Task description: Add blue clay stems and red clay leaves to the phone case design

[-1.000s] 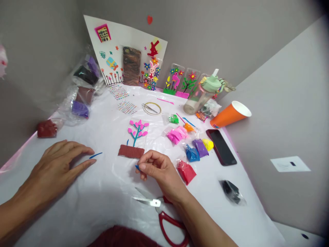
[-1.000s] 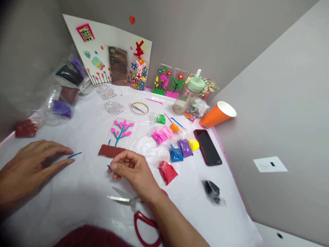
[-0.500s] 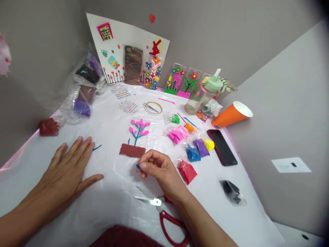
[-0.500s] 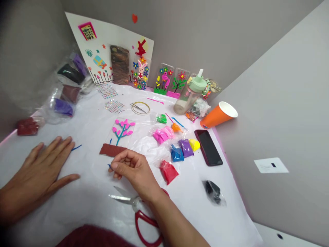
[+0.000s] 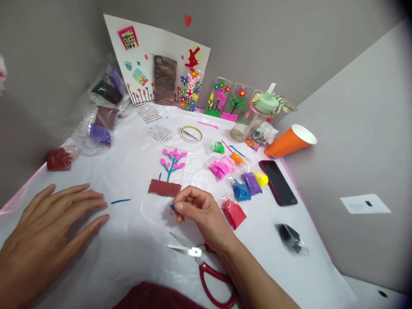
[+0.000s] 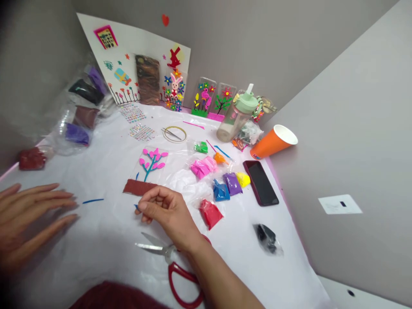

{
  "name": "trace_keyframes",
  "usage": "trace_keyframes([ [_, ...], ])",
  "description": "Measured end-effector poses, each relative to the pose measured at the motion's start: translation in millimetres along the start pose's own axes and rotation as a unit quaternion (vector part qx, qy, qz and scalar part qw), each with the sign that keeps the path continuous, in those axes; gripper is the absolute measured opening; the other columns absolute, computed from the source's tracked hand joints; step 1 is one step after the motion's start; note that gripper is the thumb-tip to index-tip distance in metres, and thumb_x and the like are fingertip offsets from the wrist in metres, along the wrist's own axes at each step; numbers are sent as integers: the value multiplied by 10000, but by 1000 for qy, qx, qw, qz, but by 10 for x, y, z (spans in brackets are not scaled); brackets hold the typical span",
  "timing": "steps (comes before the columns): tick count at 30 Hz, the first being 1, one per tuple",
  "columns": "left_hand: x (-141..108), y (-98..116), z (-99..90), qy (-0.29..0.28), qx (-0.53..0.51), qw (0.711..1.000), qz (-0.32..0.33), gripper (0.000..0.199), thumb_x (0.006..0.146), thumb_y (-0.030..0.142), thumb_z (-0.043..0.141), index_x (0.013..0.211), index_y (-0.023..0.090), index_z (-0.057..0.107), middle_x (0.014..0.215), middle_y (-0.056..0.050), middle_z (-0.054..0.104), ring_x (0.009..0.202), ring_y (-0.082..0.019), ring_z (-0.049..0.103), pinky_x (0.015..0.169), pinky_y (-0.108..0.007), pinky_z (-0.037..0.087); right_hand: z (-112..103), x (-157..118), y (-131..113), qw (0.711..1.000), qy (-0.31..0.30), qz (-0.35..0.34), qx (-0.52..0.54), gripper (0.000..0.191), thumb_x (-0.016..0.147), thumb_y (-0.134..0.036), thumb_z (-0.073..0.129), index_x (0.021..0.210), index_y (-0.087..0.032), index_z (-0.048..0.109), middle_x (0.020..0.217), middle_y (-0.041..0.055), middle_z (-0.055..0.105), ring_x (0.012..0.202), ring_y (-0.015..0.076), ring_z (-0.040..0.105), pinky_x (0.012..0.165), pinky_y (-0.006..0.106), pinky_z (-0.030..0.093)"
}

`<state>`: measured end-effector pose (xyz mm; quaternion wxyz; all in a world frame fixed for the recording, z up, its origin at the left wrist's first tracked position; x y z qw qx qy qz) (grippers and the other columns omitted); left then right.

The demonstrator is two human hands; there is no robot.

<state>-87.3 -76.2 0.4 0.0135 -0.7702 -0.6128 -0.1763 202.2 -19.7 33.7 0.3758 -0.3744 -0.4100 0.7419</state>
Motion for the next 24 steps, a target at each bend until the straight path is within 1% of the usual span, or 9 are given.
trace_keyframes([
  [3, 189, -90, 48, -2, -25, 1000, -12, 216, 949, 420, 495, 1014, 292, 656, 1078, -55, 745, 1223, -343, 619, 1206, -599, 301, -6, -7, -11, 1000, 0, -5, -4, 204, 804, -350, 824, 802, -194, 693, 668, -29, 639, 585, 95, 529, 598, 216, 445],
  [7, 286, -136, 166, -60, -70, 996, -11, 209, 933, 423, 505, 943, 306, 678, 1042, -15, 751, 1066, -293, 671, 1199, -564, 312, -87, -7, -45, 1000, 13, -27, -4, 181, 828, -336, 816, 826, -190, 708, 737, -10, 684, 600, 92, 551, 606, 219, 450],
  [9, 292, -135, 169, -83, -104, 990, -43, 215, 938, 425, 497, 945, 306, 677, 1067, 1, 758, 1115, -286, 659, 1183, -523, 345, -136, -5, -78, 999, 29, -40, 7, 178, 826, -332, 821, 836, -191, 713, 759, -6, 699, 600, 87, 565, 602, 216, 452],
  [12, 342, -78, 80, -102, -151, 972, -151, 303, 955, 534, 460, 1068, 330, 654, 1195, 30, 738, 1279, -313, 583, 1041, -433, 464, -179, -1, -128, 997, 45, -51, 26, 175, 818, -329, 830, 856, -199, 720, 753, -11, 705, 584, 87, 586, 591, 220, 462],
  [14, 445, 18, -5, -147, -188, 953, -184, 371, 939, 620, 455, 1090, 336, 640, 1144, 49, 739, 1121, -279, 666, 889, -343, 504, -188, 4, -146, 997, 52, -51, 35, 187, 805, -323, 840, 902, -209, 727, 763, -10, 719, 574, 89, 598, 586, 224, 469],
  [16, 614, 132, -97, -161, -216, 945, -187, 407, 910, 655, 493, 1094, 325, 643, 1099, 53, 741, 968, -238, 697, 805, -294, 495, -192, 10, -148, 996, 59, -49, 40, 209, 797, -319, 846, 939, -218, 731, 781, -5, 733, 573, 90, 605, 590, 227, 476],
  [17, 716, 193, -137, -158, -226, 946, -169, 421, 898, 660, 503, 1079, 312, 655, 1094, 45, 743, 905, -220, 695, 797, -288, 494, -196, 13, -145, 996, 62, -49, 41, 210, 796, -319, 846, 945, -218, 735, 790, -2, 736, 581, 91, 608, 600, 229, 482],
  [20, 1033, 393, -179, -161, -286, 943, -61, 372, 909, 597, 529, 998, 282, 706, 1061, 9, 761, 1001, -230, 690, 851, -280, 502, -220, 21, -140, 995, 78, -57, 39, 177, 800, -316, 839, 920, -215, 759, 805, 1, 730, 642, 98, 619, 660, 238, 500],
  [24, 1341, 632, -52, -209, -311, 925, 65, 271, 955, 398, 479, 933, 273, 719, 940, 8, 752, 875, -191, 685, 793, -270, 500, -273, 24, -152, 992, 105, -68, 23, 152, 792, -281, 839, 916, -221, 774, 792, -13, 700, 721, 111, 621, 740, 246, 494],
])
Point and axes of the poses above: each hand's wrist, its own x-axis towards the middle knuckle, its own z-axis out of the palm, y = z × x, the point moved 2 cm from there along x, towards the middle knuckle
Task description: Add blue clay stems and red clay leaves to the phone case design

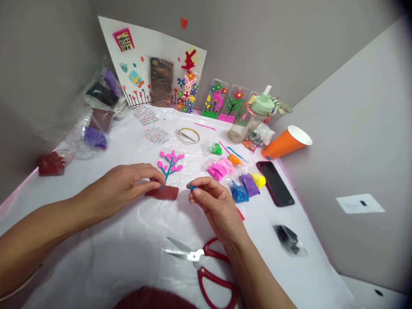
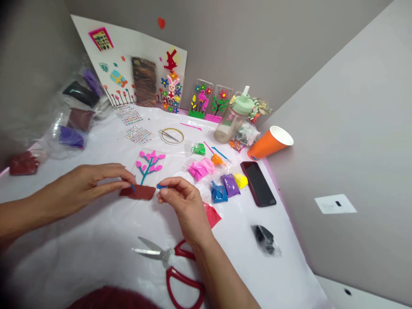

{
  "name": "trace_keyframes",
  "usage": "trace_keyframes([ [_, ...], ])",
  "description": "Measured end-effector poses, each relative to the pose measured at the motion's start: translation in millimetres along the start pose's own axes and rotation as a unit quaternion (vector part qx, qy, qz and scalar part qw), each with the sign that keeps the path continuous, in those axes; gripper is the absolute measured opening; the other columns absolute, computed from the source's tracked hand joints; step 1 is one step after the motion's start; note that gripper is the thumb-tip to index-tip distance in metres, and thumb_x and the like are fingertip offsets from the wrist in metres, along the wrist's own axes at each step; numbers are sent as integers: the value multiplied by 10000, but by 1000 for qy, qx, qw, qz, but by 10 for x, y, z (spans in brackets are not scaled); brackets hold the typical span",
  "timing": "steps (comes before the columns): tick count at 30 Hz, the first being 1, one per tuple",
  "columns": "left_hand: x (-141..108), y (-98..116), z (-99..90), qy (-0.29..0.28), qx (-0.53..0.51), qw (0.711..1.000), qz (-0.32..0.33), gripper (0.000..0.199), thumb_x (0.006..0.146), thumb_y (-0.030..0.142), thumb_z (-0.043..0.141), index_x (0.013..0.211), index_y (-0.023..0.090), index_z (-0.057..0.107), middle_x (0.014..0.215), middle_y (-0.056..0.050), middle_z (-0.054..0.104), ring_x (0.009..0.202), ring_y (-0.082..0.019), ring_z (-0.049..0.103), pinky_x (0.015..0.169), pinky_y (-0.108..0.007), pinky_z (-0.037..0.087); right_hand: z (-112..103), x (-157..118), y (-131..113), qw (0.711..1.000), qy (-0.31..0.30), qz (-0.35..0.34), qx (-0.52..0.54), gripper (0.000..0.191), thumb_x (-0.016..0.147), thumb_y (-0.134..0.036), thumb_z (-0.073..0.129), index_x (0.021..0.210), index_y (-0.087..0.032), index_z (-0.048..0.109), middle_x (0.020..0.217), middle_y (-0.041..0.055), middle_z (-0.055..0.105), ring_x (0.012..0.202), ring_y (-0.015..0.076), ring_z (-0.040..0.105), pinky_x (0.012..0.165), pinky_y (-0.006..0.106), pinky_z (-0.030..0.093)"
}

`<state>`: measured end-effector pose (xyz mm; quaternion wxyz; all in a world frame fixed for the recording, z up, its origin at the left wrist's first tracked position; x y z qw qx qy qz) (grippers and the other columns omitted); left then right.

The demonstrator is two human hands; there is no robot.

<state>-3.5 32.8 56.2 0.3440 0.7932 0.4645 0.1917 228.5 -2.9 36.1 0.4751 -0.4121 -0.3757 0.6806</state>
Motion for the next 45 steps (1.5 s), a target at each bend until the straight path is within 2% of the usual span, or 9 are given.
trace_keyframes([
  [5, 306, -26, 176, -31, 40, 998, 24, 276, 955, 361, 469, 931, 249, 721, 937, 1, 731, 865, -179, 659, 791, -276, 464, -19, 4, -24, 1000, 4, 2, 5, 136, 795, -283, 825, 906, -221, 776, 769, -17, 677, 703, 113, 591, 731, 256, 480],
  [11, 473, -81, 253, -53, 97, 993, 48, 256, 948, 309, 458, 914, 254, 706, 922, -3, 722, 918, -203, 623, 838, -310, 419, -12, -7, -44, 1000, 9, 12, 15, 152, 778, -294, 837, 892, -216, 774, 811, -6, 686, 685, 109, 586, 701, 256, 479],
  [18, 527, -69, 273, -64, 156, 982, 88, 266, 972, 275, 439, 911, 243, 696, 896, -13, 708, 867, -209, 607, 806, -327, 400, 2, -27, -75, 1000, 0, 22, 21, 138, 799, -282, 818, 899, -203, 764, 760, -18, 667, 664, 101, 582, 692, 245, 473],
  [30, 625, -96, 291, -47, 238, 959, 145, 203, 970, 223, 525, 917, 245, 719, 867, -22, 680, 848, -221, 598, 788, -344, 379, 12, -17, -53, 1000, -1, 20, 16, 157, 790, -316, 821, 883, -206, 757, 795, -7, 669, 669, 108, 580, 678, 252, 483],
  [34, 641, -76, 305, -41, 245, 955, 162, 168, 974, 214, 530, 924, 236, 688, 854, -15, 672, 844, -216, 601, 813, -349, 389, 15, -21, -45, 1000, -3, 22, 20, 140, 797, -300, 814, 883, -203, 761, 797, -9, 671, 666, 100, 585, 678, 241, 482],
  [39, 656, -98, 320, -23, 237, 955, 174, 126, 967, 192, 538, 1028, 227, 642, 951, -23, 704, 922, -219, 622, 880, -349, 405, 20, -21, -45, 999, -6, 27, 22, 138, 798, -301, 813, 880, -203, 760, 800, -10, 673, 665, 98, 585, 672, 237, 479],
  [45, 689, -133, 330, -5, 224, 960, 167, 116, 943, 204, 567, 1014, 224, 656, 954, -31, 719, 934, -229, 624, 871, -348, 414, 20, -26, -29, 999, -12, 31, 22, 137, 814, -293, 806, 896, -193, 760, 803, -6, 681, 656, 88, 592, 655, 220, 473],
])
Point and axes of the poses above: each hand's wrist, its own x-axis towards the middle knuckle, its own z-axis out of the palm, y = z × x, the point moved 2 cm from there along x, towards the middle knuckle
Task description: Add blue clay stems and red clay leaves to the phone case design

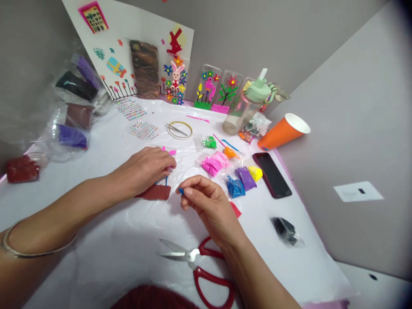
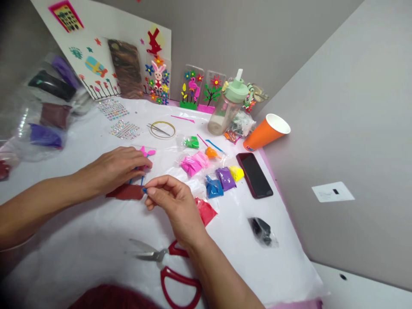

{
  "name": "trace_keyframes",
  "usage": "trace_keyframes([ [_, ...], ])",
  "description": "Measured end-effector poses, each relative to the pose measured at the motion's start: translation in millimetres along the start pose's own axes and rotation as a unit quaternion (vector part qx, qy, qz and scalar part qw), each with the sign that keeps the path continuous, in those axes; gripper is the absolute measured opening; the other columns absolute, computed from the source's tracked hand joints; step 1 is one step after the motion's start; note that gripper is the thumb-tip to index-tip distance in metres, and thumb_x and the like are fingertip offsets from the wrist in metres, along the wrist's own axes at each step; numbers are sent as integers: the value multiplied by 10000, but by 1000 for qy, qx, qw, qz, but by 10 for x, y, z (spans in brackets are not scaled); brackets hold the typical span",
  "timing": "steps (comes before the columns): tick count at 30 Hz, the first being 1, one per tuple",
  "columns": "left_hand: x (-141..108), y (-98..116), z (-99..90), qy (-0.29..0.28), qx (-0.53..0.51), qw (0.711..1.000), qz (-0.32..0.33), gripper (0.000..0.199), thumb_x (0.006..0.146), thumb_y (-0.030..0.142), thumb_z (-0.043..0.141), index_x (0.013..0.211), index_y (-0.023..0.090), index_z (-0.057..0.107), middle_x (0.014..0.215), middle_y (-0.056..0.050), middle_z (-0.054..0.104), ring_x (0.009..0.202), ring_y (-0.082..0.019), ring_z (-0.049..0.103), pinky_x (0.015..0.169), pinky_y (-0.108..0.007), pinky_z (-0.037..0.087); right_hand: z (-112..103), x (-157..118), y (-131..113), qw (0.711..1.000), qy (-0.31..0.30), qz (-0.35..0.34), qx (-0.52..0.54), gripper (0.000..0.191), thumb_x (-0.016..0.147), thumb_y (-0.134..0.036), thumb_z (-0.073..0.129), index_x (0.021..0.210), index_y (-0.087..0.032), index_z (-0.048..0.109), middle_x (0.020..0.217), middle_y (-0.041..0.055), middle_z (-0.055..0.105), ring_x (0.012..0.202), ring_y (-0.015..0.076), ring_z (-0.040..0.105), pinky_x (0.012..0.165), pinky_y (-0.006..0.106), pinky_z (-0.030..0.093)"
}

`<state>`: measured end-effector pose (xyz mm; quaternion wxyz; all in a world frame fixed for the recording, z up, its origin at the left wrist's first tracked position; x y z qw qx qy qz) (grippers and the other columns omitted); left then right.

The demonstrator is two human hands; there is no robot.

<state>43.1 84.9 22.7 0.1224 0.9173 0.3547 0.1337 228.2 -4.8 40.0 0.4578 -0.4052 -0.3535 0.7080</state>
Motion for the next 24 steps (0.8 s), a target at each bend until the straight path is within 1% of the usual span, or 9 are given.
trace_keyframes([
  [5, 8, -31, 37, 15, -13, 1000, -4, 107, 935, 209, 576, 967, 228, 676, 919, -28, 733, 894, -231, 623, 855, -350, 424, -2, 6, 6, 1000, -6, -1, 3, 139, 818, -293, 806, 891, -185, 757, 789, -10, 683, 653, 81, 601, 650, 206, 471],
  [7, 0, -47, 57, 27, -17, 999, -4, 127, 942, 199, 560, 971, 227, 680, 933, -35, 740, 904, -238, 626, 856, -357, 428, -2, 8, 6, 1000, -8, -1, 4, 138, 825, -293, 803, 895, -184, 755, 800, -9, 688, 653, 78, 604, 652, 202, 471],
  [12, -40, -84, 77, 71, -35, 997, -5, 206, 993, 209, 491, 1079, 213, 679, 1016, -57, 749, 972, -249, 634, 889, -369, 450, -10, 12, 12, 1000, -7, 0, 1, 125, 837, -283, 794, 902, -183, 755, 809, -10, 691, 645, 69, 602, 658, 195, 470],
  [16, -67, -82, 25, 91, -50, 995, -5, 226, 1011, 266, 491, 1122, 202, 677, 1056, -76, 743, 998, -254, 632, 899, -375, 465, -19, 15, 10, 1000, -5, -2, 1, 116, 841, -277, 791, 903, -185, 757, 794, -16, 684, 647, 65, 605, 657, 186, 470],
  [19, -82, -68, -30, 92, -56, 994, 2, 233, 1015, 291, 484, 1080, 205, 690, 1008, -73, 732, 971, -253, 611, 876, -372, 468, -17, 15, 10, 1000, -6, -4, 1, 111, 844, -272, 789, 906, -185, 759, 797, -17, 687, 647, 61, 607, 663, 181, 474],
  [24, -86, -65, -61, 74, -64, 995, 2, 241, 992, 290, 497, 986, 230, 731, 919, -60, 705, 914, -252, 583, 823, -374, 462, -13, 20, 24, 1000, 3, -6, -1, 106, 835, -266, 794, 896, -183, 765, 792, -18, 692, 653, 62, 610, 666, 177, 481],
])
Point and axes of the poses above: each hand's wrist, its own x-axis towards the middle knuckle, its own z-axis out of the palm, y = z × x, the point moved 2 cm from there along x, towards the middle knuckle
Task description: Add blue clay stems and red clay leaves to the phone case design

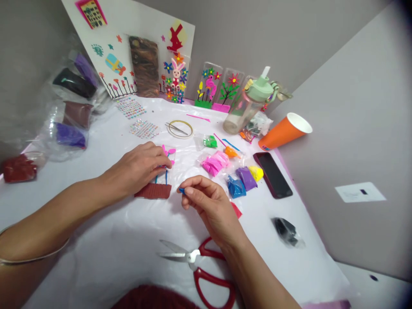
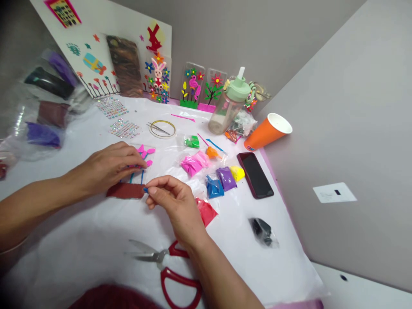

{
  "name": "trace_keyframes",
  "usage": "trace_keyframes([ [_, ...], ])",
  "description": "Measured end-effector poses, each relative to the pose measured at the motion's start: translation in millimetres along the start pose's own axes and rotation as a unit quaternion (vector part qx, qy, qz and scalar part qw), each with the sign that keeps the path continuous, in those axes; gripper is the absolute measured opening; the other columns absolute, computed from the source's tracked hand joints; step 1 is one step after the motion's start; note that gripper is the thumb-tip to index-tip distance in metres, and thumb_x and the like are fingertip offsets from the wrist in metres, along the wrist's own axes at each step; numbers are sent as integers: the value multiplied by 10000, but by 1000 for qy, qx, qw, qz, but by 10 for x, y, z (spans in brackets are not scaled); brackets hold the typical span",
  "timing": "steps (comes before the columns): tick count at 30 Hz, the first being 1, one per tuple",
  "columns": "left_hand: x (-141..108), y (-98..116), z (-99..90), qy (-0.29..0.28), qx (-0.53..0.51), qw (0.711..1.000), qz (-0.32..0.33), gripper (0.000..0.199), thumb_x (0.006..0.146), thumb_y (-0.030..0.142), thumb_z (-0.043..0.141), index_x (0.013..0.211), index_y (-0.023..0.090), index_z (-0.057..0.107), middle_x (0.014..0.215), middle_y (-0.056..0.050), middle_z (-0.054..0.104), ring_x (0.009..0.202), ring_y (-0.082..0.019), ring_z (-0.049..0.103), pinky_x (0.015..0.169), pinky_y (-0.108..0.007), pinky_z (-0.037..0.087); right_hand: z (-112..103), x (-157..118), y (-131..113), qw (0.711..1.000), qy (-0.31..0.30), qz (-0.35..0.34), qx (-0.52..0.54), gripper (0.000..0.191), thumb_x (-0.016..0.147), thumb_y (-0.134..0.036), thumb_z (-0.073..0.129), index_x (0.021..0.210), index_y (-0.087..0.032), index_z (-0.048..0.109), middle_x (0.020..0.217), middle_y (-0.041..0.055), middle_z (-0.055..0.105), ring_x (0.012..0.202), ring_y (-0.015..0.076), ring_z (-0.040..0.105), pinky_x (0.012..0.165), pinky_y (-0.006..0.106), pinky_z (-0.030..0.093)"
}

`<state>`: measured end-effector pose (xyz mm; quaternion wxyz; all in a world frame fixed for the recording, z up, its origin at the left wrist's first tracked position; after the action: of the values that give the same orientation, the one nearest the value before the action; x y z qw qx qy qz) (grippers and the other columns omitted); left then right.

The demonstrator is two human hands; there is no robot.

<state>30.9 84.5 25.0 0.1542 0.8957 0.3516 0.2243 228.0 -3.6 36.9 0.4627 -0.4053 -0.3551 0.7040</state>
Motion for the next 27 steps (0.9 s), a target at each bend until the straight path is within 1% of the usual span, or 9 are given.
trace_keyframes([
  [4, 30, 63, -27, 0, -19, 999, -27, 261, 978, 331, 501, 939, 248, 745, 893, -61, 700, 914, -262, 587, 823, -397, 462, -21, 18, 7, 1000, 8, -3, 0, 105, 847, -265, 784, 917, -188, 772, 773, -25, 693, 667, 63, 621, 692, 178, 497],
  [8, -10, 311, -96, 25, -113, 988, -101, 281, 1002, 442, 495, 1116, 257, 673, 1072, -43, 710, 972, -230, 656, 843, -366, 517, -19, 1, -19, 999, 6, -40, -19, 100, 906, -270, 722, 979, -214, 761, 829, -17, 725, 707, 88, 659, 748, 230, 534],
  [11, -138, 542, -50, -17, -346, 912, -219, 381, 951, 551, 583, 1209, 271, 584, 990, 2, 693, 808, -181, 682, 712, -302, 545, 27, -64, -56, 980, 58, -134, -136, 80, 906, -213, 728, 979, -244, 735, 898, -20, 731, 785, 117, 668, 774, 260, 527],
  [15, -313, 801, 95, -66, -515, 822, -234, 332, 993, 529, 543, 1182, 257, 565, 791, 51, 673, 746, -135, 673, 732, -247, 533, 169, -170, -101, 907, 53, -253, -333, 94, 913, -144, 723, 925, -237, 714, 969, 1, 721, 936, 153, 643, 870, 293, 500],
  [18, -401, 855, 183, -34, -572, 777, -260, 299, 997, 508, 540, 1127, 242, 582, 729, 66, 649, 658, -116, 661, 671, -228, 525, 219, -266, -217, 877, -16, -259, -404, 164, 952, -152, 682, 1097, -229, 688, 1121, 52, 687, 1014, 168, 637, 892, 297, 517],
  [20, -447, 861, 220, -36, -587, 762, -272, 296, 998, 501, 524, 1081, 231, 609, 744, 58, 649, 625, -111, 650, 659, -236, 524, 171, -384, -364, 857, -22, -239, -455, 199, 976, -193, 658, 1173, -219, 646, 1122, 65, 663, 961, 162, 647, 829, 276, 536],
  [22, -491, 870, 241, -72, -595, 753, -272, 295, 983, 487, 532, 1002, 214, 643, 754, 49, 641, 582, -100, 613, 620, -236, 502, 67, -559, -502, 818, -11, -209, -536, 95, 1002, -231, 621, 1094, -213, 630, 956, 32, 670, 821, 152, 657, 732, 257, 537],
  [24, -530, 887, 243, -118, -584, 757, -268, 277, 935, 474, 598, 919, 205, 667, 754, 44, 625, 560, -93, 553, 567, -226, 455, -60, -770, -527, 753, -67, -161, -634, 49, 1016, -234, 581, 1040, -220, 621, 843, 7, 679, 698, 152, 661, 622, 241, 530],
  [27, -557, 906, 200, -119, -514, 812, -250, 276, 898, 465, 645, 800, 208, 662, 749, 37, 603, 655, -119, 523, 614, -232, 422, -267, -1077, -303, 641, -166, -130, -738, 208, 969, -287, 659, 1157, -209, 617, 959, 52, 742, 797, 212, 736, 662, 264, 602],
])
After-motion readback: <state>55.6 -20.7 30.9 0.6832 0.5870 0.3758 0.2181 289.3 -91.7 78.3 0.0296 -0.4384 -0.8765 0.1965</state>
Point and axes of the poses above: each hand's wrist, its own x-axis towards the middle knuckle, its own z-axis out of the palm, y = z × x, the point moved 2 cm from there along x, towards the middle knuckle
